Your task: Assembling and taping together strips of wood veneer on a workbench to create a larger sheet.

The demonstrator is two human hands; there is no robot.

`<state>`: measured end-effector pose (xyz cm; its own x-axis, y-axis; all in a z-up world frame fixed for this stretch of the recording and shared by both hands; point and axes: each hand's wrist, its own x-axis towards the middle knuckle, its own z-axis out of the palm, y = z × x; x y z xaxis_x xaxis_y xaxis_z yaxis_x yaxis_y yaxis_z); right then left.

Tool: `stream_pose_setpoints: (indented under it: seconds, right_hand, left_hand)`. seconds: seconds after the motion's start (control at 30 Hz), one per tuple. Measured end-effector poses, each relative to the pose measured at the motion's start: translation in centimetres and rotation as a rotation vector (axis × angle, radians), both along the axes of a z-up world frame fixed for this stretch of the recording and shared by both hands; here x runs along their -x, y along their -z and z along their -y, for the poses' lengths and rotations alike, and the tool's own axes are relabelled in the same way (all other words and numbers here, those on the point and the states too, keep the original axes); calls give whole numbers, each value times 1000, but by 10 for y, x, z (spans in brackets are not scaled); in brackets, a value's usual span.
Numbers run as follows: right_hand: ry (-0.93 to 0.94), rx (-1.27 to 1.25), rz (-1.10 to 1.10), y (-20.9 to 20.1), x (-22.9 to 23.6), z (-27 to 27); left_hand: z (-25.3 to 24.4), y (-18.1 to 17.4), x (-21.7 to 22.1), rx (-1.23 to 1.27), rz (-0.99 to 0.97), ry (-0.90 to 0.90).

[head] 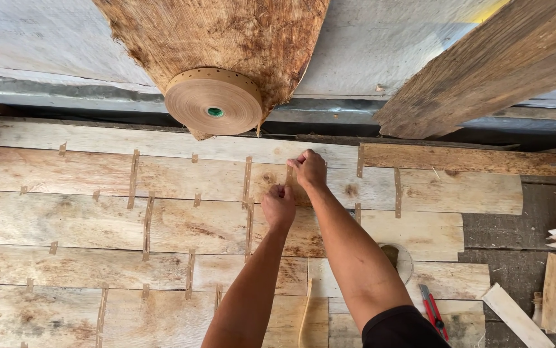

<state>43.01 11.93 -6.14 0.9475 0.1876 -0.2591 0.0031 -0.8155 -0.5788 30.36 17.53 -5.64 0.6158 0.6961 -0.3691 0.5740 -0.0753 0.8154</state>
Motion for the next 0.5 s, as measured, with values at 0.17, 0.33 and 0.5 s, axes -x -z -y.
stream_pose_setpoints:
  seconds: [0.17, 0.33, 0.5]
  right_hand:
    - [-13, -65, -69, 2, 0, 5]
    - [-28, -86, -40, 4, -1, 5]
    - [-39, -150, -83, 0, -1, 9]
  left_hand:
    - [-1, -4, 1, 37, -44, 25]
    - [-2, -6, 0, -1, -28, 17]
    - [2, -1, 1, -44, 31, 1]
